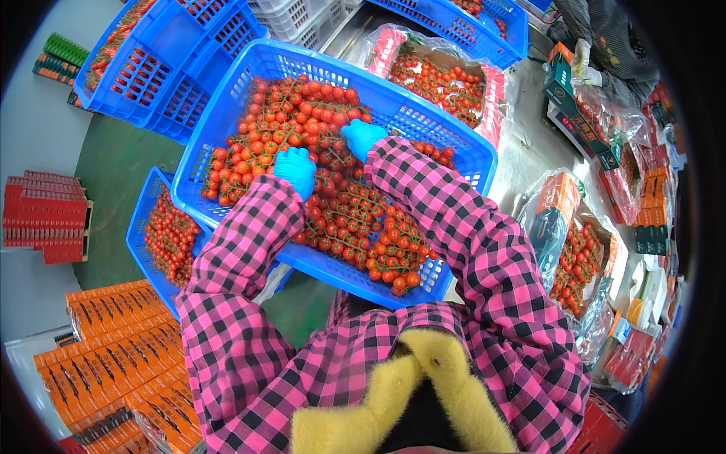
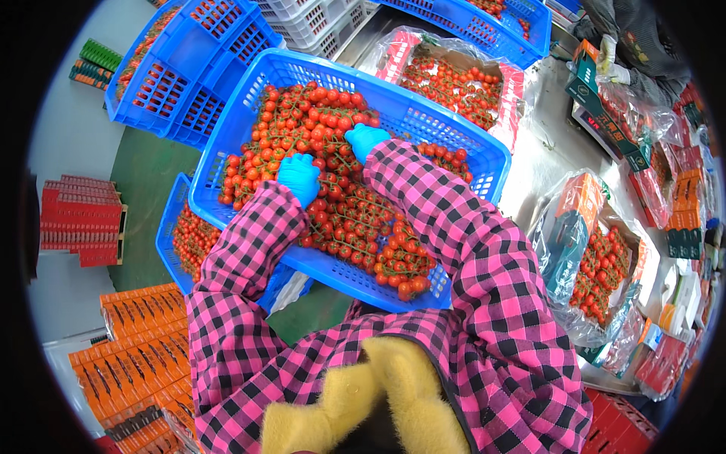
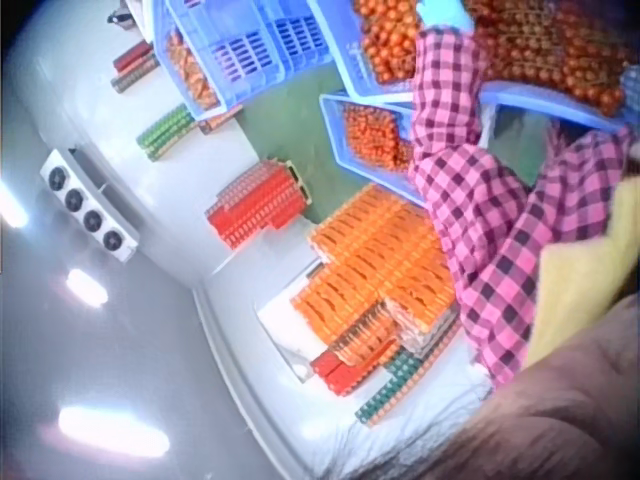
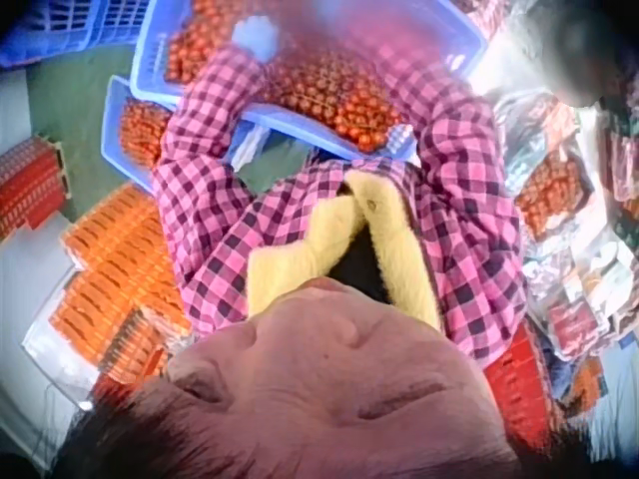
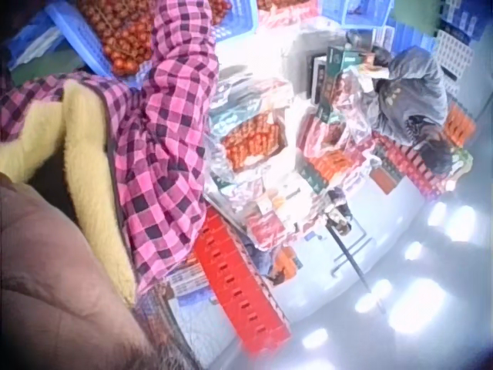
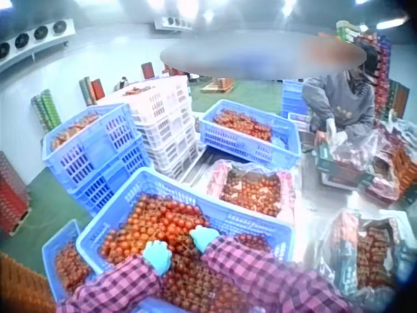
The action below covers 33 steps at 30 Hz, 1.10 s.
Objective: The person transfers cherry tomatoes from blue baskets into clear plastic bags on a stainless steel table, then places the filled bags into cardboard boxes. The person wears blue gloves and a pink plaid shirt while working in a warehouse-like area with stacked crates.
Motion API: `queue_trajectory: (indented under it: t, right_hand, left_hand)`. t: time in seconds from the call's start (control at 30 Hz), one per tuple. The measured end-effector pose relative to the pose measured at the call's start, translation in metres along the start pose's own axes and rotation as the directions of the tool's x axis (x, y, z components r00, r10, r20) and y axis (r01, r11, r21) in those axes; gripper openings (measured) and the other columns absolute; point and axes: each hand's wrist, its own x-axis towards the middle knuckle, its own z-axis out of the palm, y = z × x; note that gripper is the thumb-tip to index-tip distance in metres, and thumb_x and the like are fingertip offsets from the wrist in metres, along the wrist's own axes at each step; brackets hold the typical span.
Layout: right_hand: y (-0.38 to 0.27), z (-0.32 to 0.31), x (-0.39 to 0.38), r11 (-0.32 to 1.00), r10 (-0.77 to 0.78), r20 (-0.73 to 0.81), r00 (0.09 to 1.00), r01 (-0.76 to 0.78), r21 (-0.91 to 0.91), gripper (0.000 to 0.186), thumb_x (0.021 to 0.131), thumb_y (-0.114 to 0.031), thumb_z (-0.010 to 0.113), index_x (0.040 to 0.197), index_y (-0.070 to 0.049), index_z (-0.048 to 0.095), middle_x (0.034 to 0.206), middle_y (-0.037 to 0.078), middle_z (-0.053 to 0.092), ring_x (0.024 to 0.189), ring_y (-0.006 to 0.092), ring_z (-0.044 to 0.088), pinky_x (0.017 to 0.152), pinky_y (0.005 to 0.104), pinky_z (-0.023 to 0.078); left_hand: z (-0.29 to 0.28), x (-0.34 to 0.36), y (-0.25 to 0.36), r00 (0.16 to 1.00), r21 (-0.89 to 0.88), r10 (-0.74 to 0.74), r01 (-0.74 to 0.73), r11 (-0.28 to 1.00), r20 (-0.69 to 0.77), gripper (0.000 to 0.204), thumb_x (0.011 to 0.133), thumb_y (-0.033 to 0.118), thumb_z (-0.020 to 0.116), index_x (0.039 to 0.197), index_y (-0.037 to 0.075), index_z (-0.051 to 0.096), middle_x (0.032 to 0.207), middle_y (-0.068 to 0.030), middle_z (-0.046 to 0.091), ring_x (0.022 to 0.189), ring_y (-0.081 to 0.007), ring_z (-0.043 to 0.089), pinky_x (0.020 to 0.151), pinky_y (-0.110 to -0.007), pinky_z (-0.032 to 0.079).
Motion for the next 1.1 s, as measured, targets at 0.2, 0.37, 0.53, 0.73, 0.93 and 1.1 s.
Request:
queue_trajectory:
  t: [0.2,0.37,0.53,0.73,0.93,1.1]
  right_hand:
    - [0.044,-0.016,-0.085,0.943,0.059,0.247,0.967,-0.136,0.305,0.015,0.071,-0.018,0.057,0.075,-0.004,0.055,0.08,0.011,0.055,0.07,0.02,0.052,0.063,0.032,0.042]
    - [0.097,-0.092,-0.269,-0.186,0.361,0.313,0.878,-0.261,0.947,0.027,0.081,-0.019,0.049,0.105,-0.007,0.056,0.074,-0.005,0.051,0.053,0.0023,0.045,0.039,0.0167,0.037]
    - [0.163,-0.127,-0.458,-0.035,0.938,0.028,0.346,0.015,0.999,0.021,0.08,-0.015,0.049,0.098,-0.008,0.057,0.07,-0.004,0.049,0.052,0.0054,0.042,0.044,0.0193,0.038]
    - [0.243,-0.071,-0.576,0.519,0.842,-0.396,0.366,-0.749,0.412,0.027,0.072,-0.022,0.06,0.092,-0.004,0.056,0.093,0.016,0.054,0.085,0.031,0.054,0.074,0.0381,0.045]
    - [0.297,-0.099,-0.58,0.893,0.386,-0.21,0.898,-0.421,-0.159,0.071,0.069,-0.037,0.063,0.13,-0.015,0.034,0.125,0.017,0.037,0.113,0.034,0.038,0.092,0.0459,0.032]
    - [0.326,-0.102,-0.571,0.951,0.248,0.031,0.968,-0.237,-0.199,0.068,0.067,-0.038,0.064,0.126,-0.015,0.039,0.125,0.013,0.039,0.108,0.0292,0.044,0.09,0.0428,0.035]
  left_hand:
    - [-0.047,-0.021,-0.019,0.984,-0.943,-0.131,0.076,-0.324,0.124,0.007,0.071,0.009,0.058,0.075,0.006,0.053,0.088,-0.0054,0.057,0.086,-0.0156,0.056,0.076,-0.03,0.045]
    - [-0.067,0.015,0.045,0.934,-0.298,0.29,0.342,-0.891,0.207,0.042,0.08,0.025,0.052,0.116,0.004,0.045,0.104,-0.011,0.055,0.084,-0.0244,0.058,0.076,-0.038,0.048]
    - [-0.069,0.084,0.149,0.874,-0.338,0.466,0.484,-0.807,0.137,0.052,0.08,0.036,0.047,0.118,0.001,0.043,0.113,-0.0167,0.051,0.087,-0.0287,0.057,0.08,-0.043,0.046]
    - [-0.126,0.184,0.374,0.72,-0.707,0.694,0.487,-0.514,-0.009,0.051,0.083,0.032,0.05,0.124,0.005,0.039,0.109,-0.0119,0.052,0.09,-0.0201,0.055,0.078,-0.033,0.044]
    - [-0.127,0.254,0.577,0.639,-0.854,0.758,-0.46,0.242,-0.13,0.046,0.073,0.019,0.063,0.115,0.006,0.048,0.1,-0.0107,0.057,0.092,-0.0252,0.054,0.082,-0.035,0.042]
    - [-0.075,0.238,0.593,0.603,-0.041,0.768,-0.792,0.609,-0.217,0.041,0.078,0.018,0.051,0.117,0.009,0.046,0.118,-0.0135,0.047,0.113,-0.0327,0.04,0.091,-0.045,0.035]
